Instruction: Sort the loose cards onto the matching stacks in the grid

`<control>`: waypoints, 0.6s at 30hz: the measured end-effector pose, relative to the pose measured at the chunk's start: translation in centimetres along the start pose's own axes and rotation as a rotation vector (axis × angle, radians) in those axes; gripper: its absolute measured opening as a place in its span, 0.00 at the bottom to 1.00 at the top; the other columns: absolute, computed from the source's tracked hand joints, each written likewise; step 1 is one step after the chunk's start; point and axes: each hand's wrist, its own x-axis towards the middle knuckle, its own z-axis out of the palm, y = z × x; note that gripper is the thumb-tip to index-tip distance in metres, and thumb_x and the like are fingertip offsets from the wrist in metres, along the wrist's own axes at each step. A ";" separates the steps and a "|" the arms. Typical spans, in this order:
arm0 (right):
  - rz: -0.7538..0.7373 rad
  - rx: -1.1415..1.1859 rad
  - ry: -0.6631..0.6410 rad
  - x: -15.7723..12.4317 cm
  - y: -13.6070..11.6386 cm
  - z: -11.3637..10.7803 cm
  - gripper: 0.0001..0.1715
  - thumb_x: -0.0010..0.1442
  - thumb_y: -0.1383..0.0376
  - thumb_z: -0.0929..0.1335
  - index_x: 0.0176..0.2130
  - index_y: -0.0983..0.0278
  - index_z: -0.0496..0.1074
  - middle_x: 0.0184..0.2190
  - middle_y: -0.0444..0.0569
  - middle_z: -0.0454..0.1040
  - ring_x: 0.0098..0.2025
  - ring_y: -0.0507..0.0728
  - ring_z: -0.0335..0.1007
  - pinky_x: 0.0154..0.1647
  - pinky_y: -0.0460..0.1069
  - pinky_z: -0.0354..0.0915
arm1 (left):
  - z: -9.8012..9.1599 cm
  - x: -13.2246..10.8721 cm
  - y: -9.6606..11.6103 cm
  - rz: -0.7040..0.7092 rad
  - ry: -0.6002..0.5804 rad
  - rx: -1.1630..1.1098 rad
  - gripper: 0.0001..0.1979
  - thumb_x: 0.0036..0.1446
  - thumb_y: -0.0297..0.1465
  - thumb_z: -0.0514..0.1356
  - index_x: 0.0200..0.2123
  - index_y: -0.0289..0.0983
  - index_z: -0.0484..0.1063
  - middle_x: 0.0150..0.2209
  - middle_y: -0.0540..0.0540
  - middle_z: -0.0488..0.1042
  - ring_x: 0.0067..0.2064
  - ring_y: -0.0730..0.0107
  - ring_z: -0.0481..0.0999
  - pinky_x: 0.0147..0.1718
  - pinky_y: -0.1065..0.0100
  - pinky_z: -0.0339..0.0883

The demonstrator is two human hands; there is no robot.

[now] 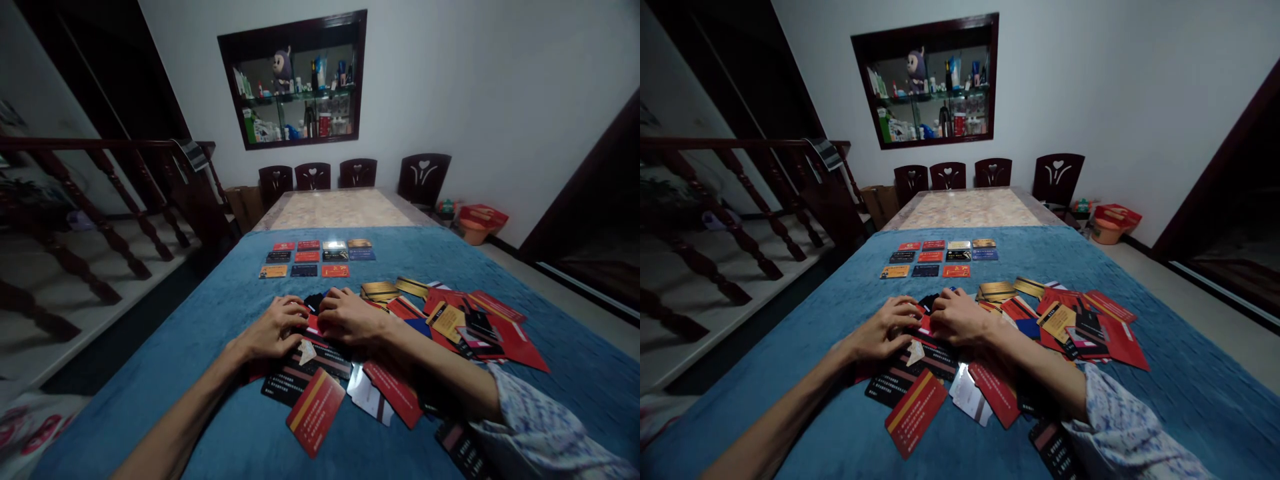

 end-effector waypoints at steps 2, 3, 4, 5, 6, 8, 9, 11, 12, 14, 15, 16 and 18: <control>0.006 -0.009 0.000 0.0 0.1 0.1 0.15 0.62 0.55 0.68 0.43 0.62 0.76 0.43 0.53 0.74 0.48 0.61 0.60 0.44 0.54 0.54 | 0.1 0.0 0.0 0.003 0.000 -0.023 0.11 0.56 0.27 0.60 0.43 0.40 0.76 0.51 0.44 0.75 0.57 0.57 0.67 0.59 0.50 0.58; 0.013 -0.015 0.000 0.0 0.2 0.2 0.16 0.62 0.54 0.68 0.43 0.62 0.76 0.43 0.54 0.74 0.48 0.61 0.60 0.44 0.55 0.54 | 0.2 0.0 0.0 0.007 0.001 -0.035 0.13 0.55 0.26 0.59 0.44 0.39 0.75 0.51 0.44 0.75 0.57 0.58 0.68 0.60 0.50 0.58; 0.019 -0.022 -0.002 -0.1 0.2 0.2 0.18 0.62 0.53 0.68 0.43 0.63 0.76 0.43 0.54 0.74 0.48 0.62 0.60 0.44 0.55 0.55 | 0.3 0.0 -0.1 0.007 0.005 -0.045 0.14 0.55 0.25 0.59 0.46 0.39 0.75 0.52 0.43 0.74 0.56 0.59 0.69 0.61 0.51 0.58; 0.024 -0.029 -0.005 -0.1 0.2 0.2 0.19 0.61 0.52 0.68 0.43 0.64 0.76 0.44 0.55 0.74 0.49 0.62 0.60 0.44 0.55 0.55 | 0.4 0.0 -0.1 0.003 0.010 -0.053 0.15 0.55 0.25 0.58 0.47 0.39 0.74 0.52 0.42 0.73 0.56 0.59 0.69 0.61 0.52 0.59; 0.028 -0.036 -0.009 -0.1 0.2 0.2 0.21 0.61 0.51 0.67 0.44 0.64 0.76 0.45 0.56 0.74 0.48 0.63 0.60 0.44 0.56 0.55 | 0.5 0.0 -0.2 -0.005 0.015 -0.060 0.16 0.56 0.25 0.58 0.48 0.38 0.74 0.53 0.42 0.73 0.55 0.60 0.70 0.60 0.52 0.60; 0.027 -0.042 -0.017 -0.1 0.0 0.0 0.25 0.61 0.48 0.67 0.45 0.65 0.76 0.45 0.58 0.73 0.48 0.63 0.60 0.44 0.56 0.56 | 0.6 -0.1 -0.4 -0.024 0.021 -0.064 0.17 0.56 0.25 0.57 0.49 0.39 0.73 0.53 0.41 0.72 0.56 0.60 0.70 0.60 0.52 0.61; 0.026 -0.041 -0.020 -0.1 -0.1 -0.1 0.26 0.61 0.47 0.67 0.46 0.65 0.75 0.45 0.58 0.73 0.48 0.64 0.60 0.43 0.56 0.56 | 0.7 -0.1 -0.4 -0.030 0.021 -0.063 0.17 0.56 0.25 0.57 0.50 0.39 0.73 0.53 0.41 0.72 0.56 0.59 0.70 0.60 0.52 0.61; 0.031 -0.040 -0.023 -0.1 -0.3 -0.3 0.28 0.60 0.46 0.67 0.46 0.66 0.75 0.45 0.58 0.72 0.48 0.64 0.60 0.44 0.56 0.56 | 0.7 -0.1 -0.4 -0.033 0.016 -0.064 0.18 0.57 0.24 0.57 0.50 0.38 0.73 0.52 0.41 0.72 0.55 0.60 0.70 0.60 0.52 0.61; 0.034 -0.041 -0.024 -0.1 -0.4 -0.3 0.28 0.60 0.46 0.67 0.46 0.66 0.75 0.45 0.58 0.72 0.48 0.64 0.60 0.44 0.56 0.56 | 0.7 -0.1 -0.4 -0.032 0.017 -0.065 0.18 0.57 0.24 0.56 0.50 0.38 0.73 0.52 0.41 0.72 0.55 0.60 0.70 0.60 0.53 0.62; 0.034 -0.044 -0.020 -0.1 -0.4 -0.2 0.27 0.60 0.47 0.67 0.46 0.66 0.75 0.46 0.58 0.72 0.48 0.64 0.60 0.44 0.56 0.56 | 0.7 0.0 -0.3 -0.029 0.025 -0.066 0.18 0.57 0.23 0.56 0.50 0.37 0.73 0.52 0.41 0.72 0.55 0.61 0.70 0.59 0.54 0.63; 0.029 -0.046 -0.018 -0.1 -0.4 -0.1 0.27 0.60 0.47 0.67 0.46 0.66 0.75 0.45 0.58 0.72 0.47 0.63 0.60 0.44 0.56 0.56 | 0.6 0.0 -0.2 -0.029 0.032 -0.066 0.18 0.58 0.23 0.55 0.50 0.38 0.73 0.51 0.41 0.72 0.55 0.61 0.70 0.59 0.54 0.64; 0.025 -0.048 -0.015 -0.1 -0.4 -0.1 0.26 0.60 0.48 0.68 0.46 0.66 0.75 0.45 0.58 0.72 0.47 0.63 0.60 0.44 0.56 0.56 | 0.7 0.1 -0.1 -0.030 0.039 -0.066 0.17 0.58 0.23 0.55 0.50 0.38 0.73 0.51 0.41 0.72 0.54 0.61 0.70 0.59 0.54 0.64; 0.012 -0.057 -0.009 0.0 -0.4 0.1 0.25 0.60 0.49 0.68 0.45 0.66 0.75 0.44 0.57 0.72 0.47 0.63 0.60 0.44 0.56 0.55 | 0.7 0.2 0.0 -0.035 0.047 -0.069 0.16 0.59 0.23 0.55 0.49 0.38 0.74 0.50 0.41 0.73 0.53 0.61 0.71 0.58 0.55 0.65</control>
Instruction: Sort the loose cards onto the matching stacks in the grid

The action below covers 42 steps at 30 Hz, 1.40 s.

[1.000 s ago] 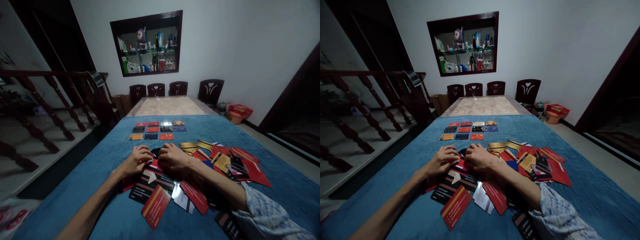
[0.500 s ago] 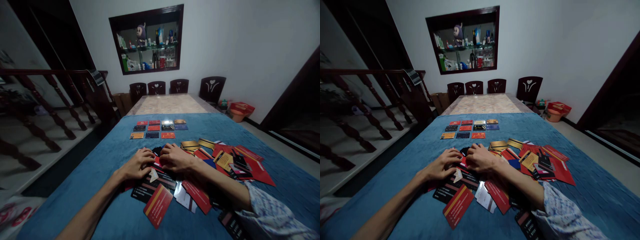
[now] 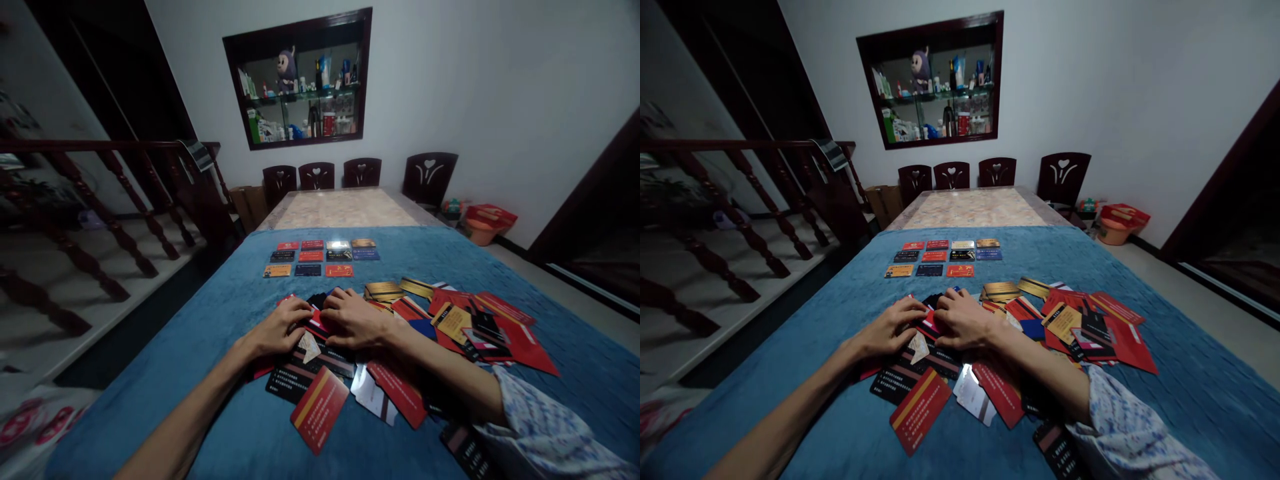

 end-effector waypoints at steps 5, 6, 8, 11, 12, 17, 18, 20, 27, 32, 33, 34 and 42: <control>-0.082 -0.054 0.030 0.1 0.0 0.0 0.22 0.61 0.50 0.66 0.41 0.66 0.75 0.39 0.55 0.73 0.43 0.61 0.60 0.43 0.55 0.55 | 0.1 0.1 0.1 -0.004 0.014 -0.003 0.13 0.61 0.26 0.54 0.46 0.38 0.74 0.48 0.42 0.73 0.51 0.63 0.71 0.55 0.58 0.67; -0.103 -0.069 0.037 0.1 0.0 0.0 0.21 0.62 0.51 0.66 0.41 0.66 0.75 0.38 0.55 0.73 0.42 0.60 0.61 0.43 0.54 0.54 | 0.1 0.1 0.1 0.001 0.018 -0.003 0.13 0.62 0.26 0.54 0.46 0.38 0.74 0.48 0.42 0.73 0.51 0.64 0.72 0.55 0.59 0.67; -0.135 -0.097 0.056 0.0 0.0 -0.1 0.18 0.63 0.53 0.65 0.39 0.65 0.75 0.37 0.54 0.74 0.41 0.59 0.61 0.43 0.54 0.54 | 0.1 0.1 0.1 0.011 0.027 -0.004 0.12 0.62 0.26 0.54 0.46 0.37 0.75 0.47 0.42 0.74 0.51 0.64 0.72 0.54 0.59 0.68; -0.163 -0.119 0.081 0.0 0.0 0.0 0.17 0.65 0.55 0.64 0.37 0.64 0.75 0.34 0.52 0.75 0.38 0.57 0.61 0.41 0.53 0.53 | 0.2 0.1 0.0 0.017 0.044 -0.005 0.13 0.61 0.25 0.54 0.46 0.38 0.75 0.47 0.42 0.75 0.50 0.64 0.73 0.54 0.59 0.68; -0.168 -0.122 0.091 0.0 0.0 0.0 0.17 0.65 0.56 0.63 0.36 0.64 0.75 0.33 0.52 0.75 0.37 0.57 0.61 0.40 0.53 0.53 | 0.3 0.1 -0.2 0.014 0.052 -0.003 0.14 0.61 0.24 0.53 0.46 0.38 0.75 0.47 0.42 0.75 0.50 0.64 0.73 0.54 0.58 0.68; -0.155 -0.112 0.184 0.1 0.3 0.6 0.13 0.64 0.62 0.62 0.35 0.64 0.75 0.29 0.50 0.74 0.34 0.55 0.61 0.37 0.51 0.52 | 0.8 0.1 -1.4 -0.025 0.101 0.004 0.17 0.59 0.22 0.53 0.47 0.39 0.76 0.47 0.43 0.76 0.49 0.64 0.73 0.53 0.58 0.68; -0.139 -0.108 0.207 0.1 0.4 0.7 0.14 0.64 0.63 0.62 0.34 0.64 0.75 0.29 0.50 0.74 0.33 0.55 0.61 0.36 0.51 0.52 | 0.8 0.1 -1.6 -0.031 0.113 -0.003 0.17 0.59 0.22 0.53 0.47 0.39 0.76 0.46 0.43 0.76 0.49 0.65 0.74 0.52 0.59 0.69; -0.093 -0.100 0.246 0.1 0.5 1.1 0.14 0.64 0.65 0.62 0.33 0.63 0.75 0.28 0.49 0.74 0.32 0.54 0.61 0.35 0.50 0.53 | 0.9 0.1 -1.9 -0.045 0.139 -0.026 0.17 0.60 0.22 0.52 0.46 0.39 0.76 0.45 0.43 0.77 0.47 0.66 0.74 0.50 0.61 0.70; 0.046 -0.063 0.305 0.4 1.5 2.7 0.11 0.63 0.71 0.63 0.32 0.64 0.74 0.29 0.49 0.76 0.32 0.54 0.64 0.36 0.49 0.57 | 1.2 0.2 -2.2 -0.127 0.238 -0.087 0.18 0.58 0.20 0.53 0.47 0.37 0.76 0.44 0.43 0.79 0.46 0.66 0.77 0.49 0.61 0.71; 0.134 -0.063 0.328 0.5 2.0 3.2 0.11 0.64 0.71 0.63 0.38 0.64 0.75 0.31 0.50 0.77 0.35 0.55 0.66 0.36 0.49 0.59 | 1.9 0.4 -3.1 -0.169 0.278 -0.046 0.22 0.57 0.19 0.54 0.52 0.39 0.74 0.46 0.45 0.79 0.46 0.66 0.78 0.49 0.61 0.72; 0.145 -0.058 0.331 0.5 2.0 3.2 0.11 0.64 0.71 0.63 0.40 0.64 0.75 0.32 0.51 0.78 0.35 0.56 0.67 0.36 0.49 0.60 | 2.0 0.4 -3.2 -0.174 0.288 -0.042 0.22 0.57 0.19 0.54 0.53 0.39 0.73 0.47 0.45 0.79 0.47 0.66 0.78 0.50 0.61 0.72; 0.154 -0.054 0.338 0.5 2.0 3.2 0.12 0.64 0.71 0.63 0.43 0.64 0.75 0.34 0.51 0.78 0.36 0.56 0.67 0.37 0.49 0.61 | 2.1 0.5 -3.4 -0.175 0.297 -0.038 0.23 0.57 0.19 0.54 0.53 0.39 0.73 0.47 0.44 0.79 0.47 0.65 0.78 0.50 0.61 0.72; 0.230 -0.067 0.393 0.5 2.1 3.5 0.13 0.66 0.70 0.63 0.48 0.62 0.72 0.33 0.49 0.75 0.37 0.55 0.67 0.37 0.47 0.62 | 2.6 0.7 -3.9 -0.145 0.322 -0.008 0.27 0.56 0.18 0.53 0.58 0.38 0.69 0.54 0.43 0.76 0.54 0.64 0.76 0.55 0.59 0.70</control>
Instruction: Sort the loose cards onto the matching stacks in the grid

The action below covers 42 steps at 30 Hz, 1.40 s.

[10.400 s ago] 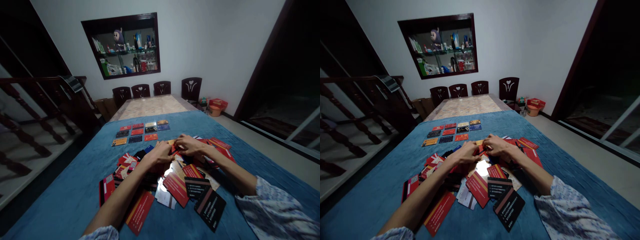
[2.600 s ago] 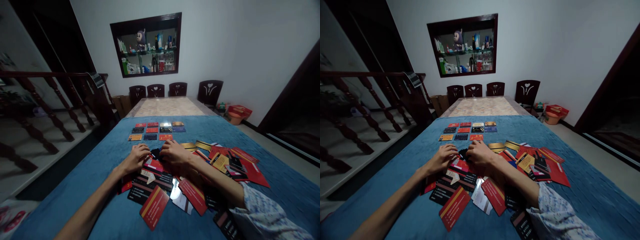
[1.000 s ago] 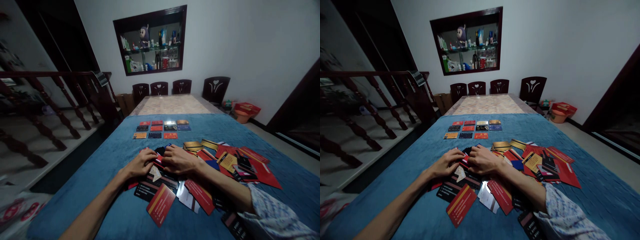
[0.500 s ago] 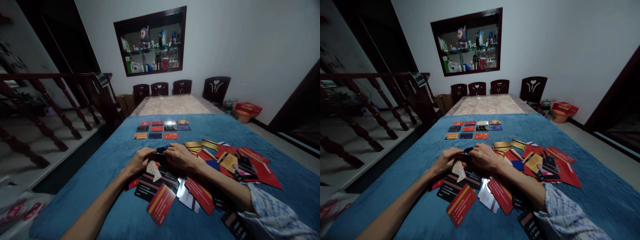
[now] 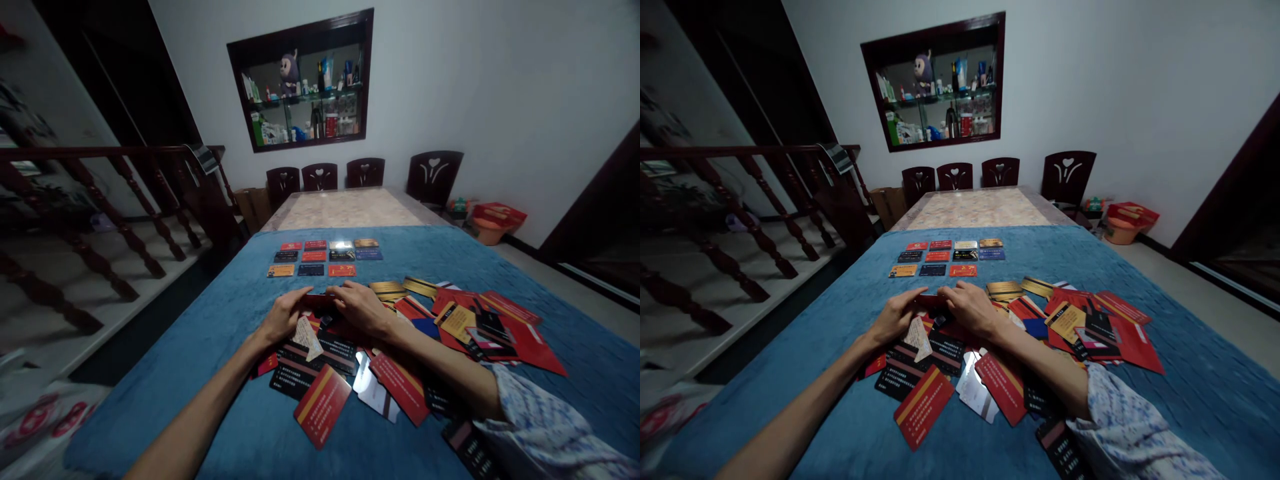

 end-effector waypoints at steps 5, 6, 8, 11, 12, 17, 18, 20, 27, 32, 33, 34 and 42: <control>0.003 0.021 0.020 -0.1 0.5 0.4 0.11 0.64 0.71 0.65 0.46 0.63 0.71 0.35 0.50 0.75 0.37 0.55 0.67 0.38 0.48 0.62 | 0.2 0.1 0.1 0.026 0.034 0.005 0.28 0.58 0.20 0.53 0.60 0.40 0.66 0.56 0.44 0.75 0.55 0.63 0.75 0.56 0.58 0.70; -0.001 0.022 0.022 -0.1 0.5 0.4 0.12 0.63 0.71 0.65 0.47 0.63 0.71 0.35 0.50 0.75 0.37 0.56 0.67 0.38 0.48 0.62 | 0.2 0.1 0.0 0.030 0.039 0.009 0.28 0.58 0.20 0.53 0.61 0.40 0.66 0.56 0.44 0.75 0.55 0.63 0.75 0.56 0.58 0.70; -0.010 0.014 0.022 -0.1 0.5 0.5 0.13 0.63 0.72 0.65 0.47 0.63 0.71 0.36 0.51 0.75 0.38 0.57 0.66 0.39 0.49 0.62 | 0.3 0.0 -0.1 0.028 0.048 0.027 0.28 0.57 0.19 0.53 0.60 0.40 0.66 0.55 0.44 0.75 0.54 0.63 0.76 0.55 0.58 0.70; -0.014 -0.019 0.016 0.0 0.3 0.4 0.13 0.62 0.72 0.65 0.47 0.64 0.71 0.36 0.52 0.76 0.38 0.57 0.66 0.38 0.50 0.62 | 0.6 0.1 -0.4 0.004 0.071 0.062 0.26 0.56 0.19 0.54 0.57 0.40 0.69 0.53 0.43 0.76 0.52 0.63 0.76 0.54 0.58 0.70; -0.012 -0.029 0.012 0.0 0.2 0.3 0.13 0.62 0.73 0.65 0.47 0.64 0.71 0.36 0.52 0.76 0.38 0.57 0.66 0.38 0.50 0.61 | 0.6 0.1 -0.4 -0.004 0.079 0.068 0.24 0.57 0.20 0.54 0.56 0.39 0.69 0.52 0.43 0.77 0.52 0.63 0.77 0.54 0.58 0.70; -0.008 -0.057 -0.017 0.1 0.0 0.1 0.15 0.62 0.74 0.64 0.48 0.65 0.70 0.36 0.52 0.75 0.41 0.58 0.66 0.39 0.50 0.60 | 0.8 0.6 0.2 -0.053 0.115 0.047 0.17 0.56 0.21 0.55 0.48 0.36 0.73 0.46 0.43 0.79 0.46 0.63 0.79 0.51 0.60 0.71; -0.007 -0.064 -0.020 0.2 0.0 0.0 0.16 0.62 0.74 0.64 0.49 0.65 0.70 0.37 0.52 0.75 0.41 0.58 0.66 0.39 0.50 0.59 | 0.8 0.7 0.4 -0.065 0.128 0.036 0.16 0.56 0.21 0.55 0.47 0.36 0.73 0.44 0.44 0.80 0.45 0.64 0.79 0.49 0.61 0.72; -0.002 -0.078 -0.023 0.2 -0.1 -0.2 0.17 0.62 0.74 0.64 0.50 0.65 0.69 0.38 0.52 0.75 0.42 0.58 0.66 0.40 0.50 0.59 | 0.8 1.0 0.9 -0.083 0.153 0.008 0.14 0.56 0.22 0.54 0.44 0.37 0.73 0.41 0.45 0.80 0.42 0.65 0.79 0.47 0.63 0.72; 0.031 -0.113 -0.051 0.3 -0.5 -1.2 0.19 0.61 0.70 0.66 0.53 0.65 0.67 0.44 0.55 0.74 0.45 0.60 0.68 0.43 0.52 0.59 | 0.8 1.5 1.7 -0.111 0.204 -0.039 0.14 0.53 0.22 0.53 0.41 0.38 0.72 0.37 0.48 0.80 0.38 0.67 0.79 0.42 0.68 0.72; 0.047 -0.156 -0.015 0.3 -0.5 -1.2 0.18 0.64 0.70 0.63 0.53 0.65 0.67 0.44 0.55 0.73 0.43 0.60 0.68 0.43 0.52 0.59 | 0.8 1.5 1.7 -0.109 0.219 -0.075 0.14 0.53 0.23 0.53 0.41 0.38 0.72 0.38 0.47 0.80 0.39 0.67 0.79 0.43 0.67 0.72; 0.041 -0.158 -0.006 0.2 -0.4 -1.1 0.18 0.64 0.71 0.62 0.53 0.66 0.67 0.43 0.55 0.73 0.43 0.60 0.68 0.43 0.52 0.59 | 0.8 1.5 1.8 -0.113 0.222 -0.078 0.14 0.53 0.23 0.53 0.41 0.38 0.72 0.38 0.47 0.80 0.39 0.67 0.79 0.43 0.67 0.72; 0.033 -0.157 0.003 0.2 -0.4 -1.0 0.19 0.63 0.72 0.62 0.54 0.66 0.66 0.43 0.55 0.73 0.42 0.60 0.68 0.43 0.52 0.59 | 0.8 1.5 1.8 -0.117 0.225 -0.079 0.15 0.53 0.23 0.53 0.42 0.38 0.72 0.38 0.47 0.80 0.39 0.67 0.79 0.43 0.67 0.72; 0.020 -0.165 0.080 0.1 0.1 -0.3 0.19 0.62 0.73 0.62 0.52 0.66 0.66 0.42 0.56 0.72 0.42 0.59 0.66 0.41 0.51 0.58 | 1.1 1.6 2.0 -0.099 0.244 -0.058 0.14 0.55 0.23 0.53 0.44 0.39 0.71 0.39 0.48 0.79 0.39 0.68 0.79 0.43 0.68 0.72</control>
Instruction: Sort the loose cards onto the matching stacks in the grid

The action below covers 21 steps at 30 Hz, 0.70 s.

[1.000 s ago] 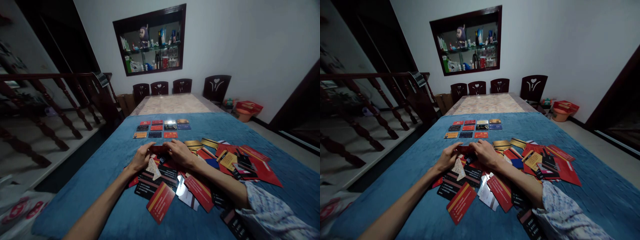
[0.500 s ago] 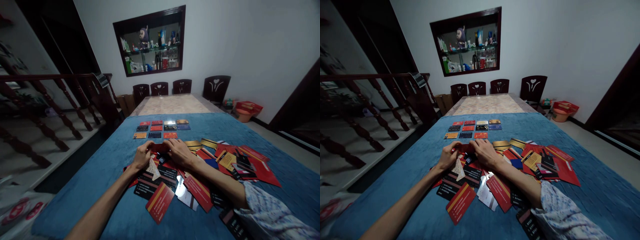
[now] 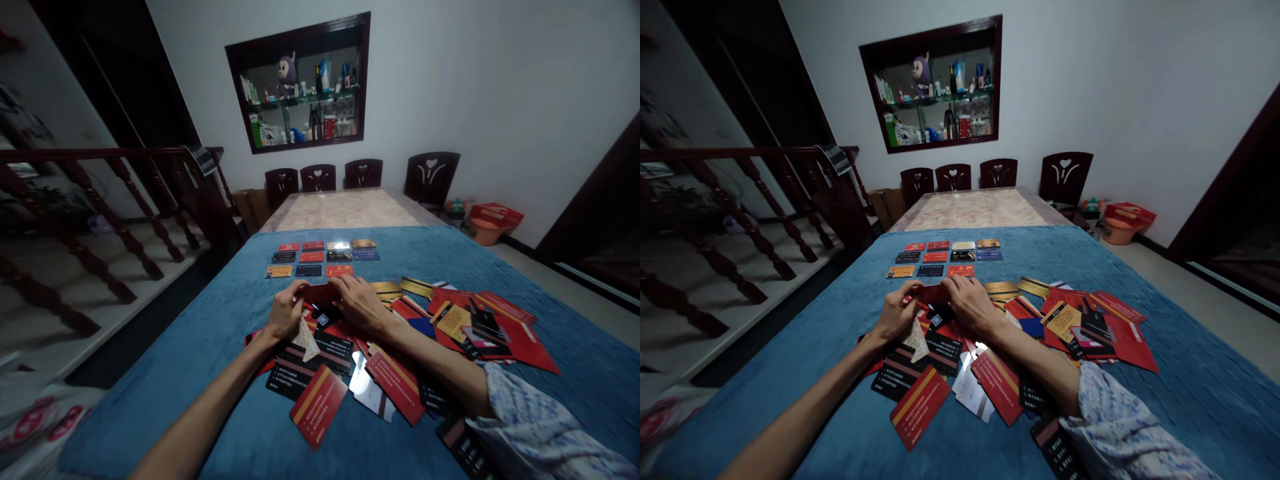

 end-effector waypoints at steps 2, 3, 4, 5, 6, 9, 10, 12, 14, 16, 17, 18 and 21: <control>0.009 -0.004 0.013 0.0 0.0 0.0 0.18 0.62 0.73 0.62 0.52 0.66 0.66 0.42 0.55 0.72 0.42 0.59 0.66 0.41 0.51 0.58 | 0.1 0.0 0.0 0.025 -0.004 0.022 0.14 0.56 0.23 0.54 0.44 0.39 0.71 0.40 0.48 0.79 0.40 0.68 0.79 0.44 0.67 0.73; 0.013 -0.005 0.016 0.0 0.1 0.0 0.18 0.62 0.74 0.61 0.52 0.66 0.67 0.41 0.55 0.72 0.42 0.59 0.65 0.41 0.51 0.58 | 0.2 -0.1 0.0 0.041 -0.007 0.035 0.14 0.56 0.23 0.54 0.45 0.39 0.70 0.40 0.47 0.78 0.41 0.67 0.78 0.45 0.66 0.73; 0.018 -0.006 0.018 0.0 0.1 -0.1 0.18 0.62 0.74 0.61 0.52 0.66 0.67 0.41 0.55 0.72 0.42 0.59 0.65 0.41 0.51 0.59 | 0.2 -0.1 0.0 0.059 -0.009 0.049 0.15 0.56 0.23 0.54 0.46 0.38 0.70 0.41 0.46 0.78 0.42 0.66 0.78 0.46 0.65 0.73; 0.025 -0.005 0.018 0.1 0.1 -0.2 0.19 0.62 0.74 0.61 0.52 0.66 0.67 0.41 0.56 0.72 0.42 0.59 0.65 0.41 0.51 0.59 | 0.3 -0.1 0.0 0.078 -0.010 0.064 0.15 0.56 0.23 0.54 0.47 0.38 0.69 0.43 0.45 0.77 0.44 0.65 0.77 0.47 0.63 0.72; 0.032 -0.004 0.016 0.1 0.2 -0.3 0.19 0.62 0.74 0.61 0.52 0.67 0.67 0.42 0.56 0.72 0.42 0.60 0.65 0.41 0.51 0.59 | 0.3 -0.1 0.0 0.098 -0.014 0.079 0.16 0.57 0.23 0.54 0.49 0.38 0.68 0.44 0.44 0.76 0.46 0.64 0.77 0.49 0.62 0.72; 0.055 0.000 0.019 0.3 0.3 -0.4 0.21 0.61 0.74 0.61 0.53 0.66 0.67 0.45 0.57 0.71 0.44 0.61 0.64 0.41 0.52 0.61 | 0.3 0.0 0.2 0.150 -0.041 0.126 0.21 0.57 0.22 0.54 0.53 0.38 0.64 0.50 0.41 0.72 0.53 0.61 0.72 0.54 0.57 0.69; 0.059 -0.001 0.024 0.3 0.4 -0.5 0.21 0.61 0.75 0.61 0.53 0.66 0.67 0.47 0.58 0.70 0.45 0.61 0.63 0.41 0.52 0.61 | 0.3 0.0 0.2 0.161 -0.050 0.144 0.22 0.56 0.21 0.54 0.55 0.38 0.63 0.53 0.40 0.70 0.55 0.59 0.71 0.56 0.56 0.68; 0.063 -0.005 0.039 0.4 0.5 -0.5 0.21 0.61 0.75 0.62 0.53 0.66 0.67 0.49 0.59 0.69 0.47 0.62 0.62 0.42 0.52 0.62 | 0.3 0.1 0.3 0.179 -0.064 0.192 0.25 0.55 0.21 0.55 0.57 0.38 0.60 0.56 0.38 0.65 0.58 0.56 0.68 0.57 0.54 0.67; 0.062 -0.006 0.038 0.4 0.6 -0.6 0.21 0.61 0.74 0.63 0.53 0.67 0.67 0.50 0.60 0.68 0.47 0.62 0.61 0.43 0.53 0.62 | 0.3 0.2 0.3 0.198 -0.071 0.257 0.27 0.55 0.22 0.56 0.59 0.36 0.59 0.57 0.36 0.63 0.59 0.53 0.66 0.57 0.52 0.66; 0.058 -0.002 0.022 0.5 0.7 -0.8 0.20 0.61 0.73 0.64 0.53 0.67 0.68 0.50 0.60 0.68 0.48 0.63 0.60 0.43 0.53 0.62 | 0.2 0.2 0.3 0.223 -0.078 0.331 0.29 0.55 0.22 0.56 0.61 0.35 0.58 0.56 0.35 0.63 0.58 0.51 0.66 0.57 0.50 0.65; 0.055 -0.002 0.013 0.5 0.7 -1.0 0.19 0.61 0.72 0.64 0.52 0.67 0.68 0.50 0.60 0.68 0.48 0.63 0.60 0.43 0.53 0.62 | 0.2 0.3 0.2 0.234 -0.083 0.365 0.30 0.55 0.23 0.57 0.61 0.35 0.57 0.55 0.34 0.63 0.58 0.50 0.66 0.56 0.49 0.65; 0.050 -0.004 0.005 0.5 0.7 -1.1 0.19 0.61 0.71 0.64 0.52 0.67 0.68 0.50 0.60 0.68 0.48 0.63 0.60 0.44 0.53 0.62 | 0.2 0.4 0.2 0.244 -0.090 0.393 0.30 0.55 0.23 0.57 0.62 0.35 0.57 0.55 0.34 0.63 0.57 0.50 0.66 0.55 0.49 0.65; 0.033 -0.015 -0.017 0.6 0.8 -1.7 0.18 0.61 0.69 0.65 0.52 0.68 0.68 0.49 0.60 0.68 0.49 0.63 0.60 0.44 0.53 0.62 | 0.3 0.8 -0.1 0.273 -0.113 0.439 0.30 0.56 0.23 0.57 0.63 0.34 0.56 0.55 0.33 0.64 0.57 0.48 0.66 0.54 0.48 0.66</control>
